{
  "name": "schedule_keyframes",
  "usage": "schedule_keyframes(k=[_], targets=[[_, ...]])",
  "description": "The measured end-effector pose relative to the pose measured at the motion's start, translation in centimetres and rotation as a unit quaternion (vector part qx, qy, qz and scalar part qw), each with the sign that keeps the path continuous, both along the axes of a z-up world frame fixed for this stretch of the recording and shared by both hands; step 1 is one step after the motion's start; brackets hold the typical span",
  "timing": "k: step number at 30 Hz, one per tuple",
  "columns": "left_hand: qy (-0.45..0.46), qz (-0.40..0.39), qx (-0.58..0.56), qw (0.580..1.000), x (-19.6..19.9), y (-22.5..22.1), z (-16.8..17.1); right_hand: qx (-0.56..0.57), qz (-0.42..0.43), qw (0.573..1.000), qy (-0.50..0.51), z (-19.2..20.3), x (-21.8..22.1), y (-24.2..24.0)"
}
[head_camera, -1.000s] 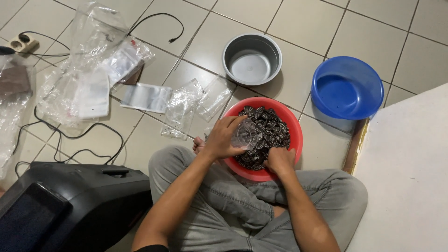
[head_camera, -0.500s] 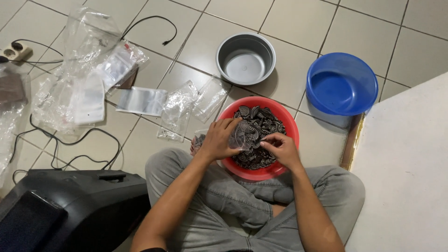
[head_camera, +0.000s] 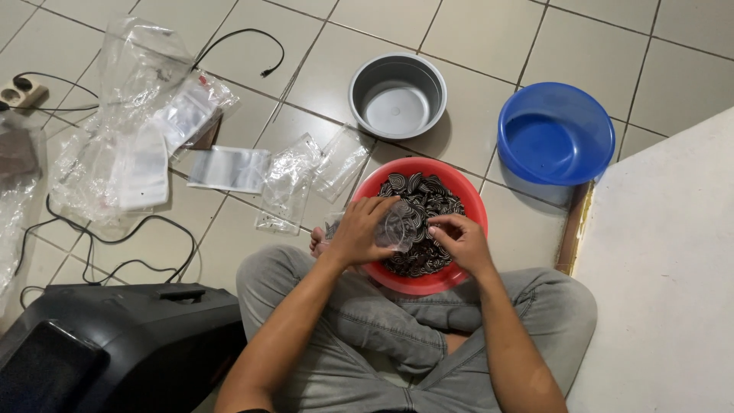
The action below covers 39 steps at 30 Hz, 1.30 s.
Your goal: A person sitting on the floor is manually picking small black rubber rings from a red bowl and placing them into a small plastic bag.
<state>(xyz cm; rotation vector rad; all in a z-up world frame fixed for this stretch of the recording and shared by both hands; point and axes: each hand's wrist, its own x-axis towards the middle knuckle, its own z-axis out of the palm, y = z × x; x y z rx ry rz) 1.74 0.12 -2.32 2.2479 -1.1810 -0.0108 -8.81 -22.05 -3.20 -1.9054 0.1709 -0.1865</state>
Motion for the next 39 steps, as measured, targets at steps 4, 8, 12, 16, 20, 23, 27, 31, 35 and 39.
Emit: schedule_keyframes(k=[4, 8, 12, 16, 20, 23, 27, 31, 35, 39], targets=[[0.031, 0.005, -0.043, 0.999, -0.1, 0.1, 1.4, -0.175, 0.059, 0.97, 0.158, 2.5, -0.2, 0.2], [0.013, 0.016, -0.07, 0.997, -0.2, 0.1, 1.5, -0.262, 0.106, 0.932, 0.228, 3.4, -0.1, 2.1], [0.005, 0.029, -0.075, 0.997, 0.0, 0.3, 0.5, -0.292, 0.08, 0.927, 0.222, 2.6, 0.2, 2.3], [0.0, 0.031, -0.074, 0.997, 0.1, 0.2, 0.3, -0.343, 0.13, 0.874, 0.319, 0.1, 0.3, 1.6], [0.006, 0.032, -0.078, 0.996, 0.2, 0.0, 0.5, -0.396, 0.126, 0.839, 0.352, -3.2, 0.1, 1.6], [0.006, 0.036, -0.078, 0.996, 0.2, 0.1, 0.6, -0.418, 0.129, 0.815, 0.379, -6.2, 0.1, 1.6], [0.012, 0.028, -0.083, 0.996, 0.3, -0.1, 0.6, -0.408, 0.115, 0.814, 0.398, -4.7, 0.5, 2.6], [0.014, 0.031, -0.089, 0.995, 0.2, 0.0, 0.8, -0.405, 0.114, 0.819, 0.391, -4.7, 0.5, 2.8], [0.013, 0.038, -0.084, 0.996, 0.1, -0.2, 0.3, -0.404, 0.126, 0.818, 0.391, -3.7, 0.4, 2.9], [0.006, 0.049, -0.067, 0.997, 0.2, 0.1, 0.8, -0.381, 0.102, 0.832, 0.391, -1.1, 0.5, 2.8]])
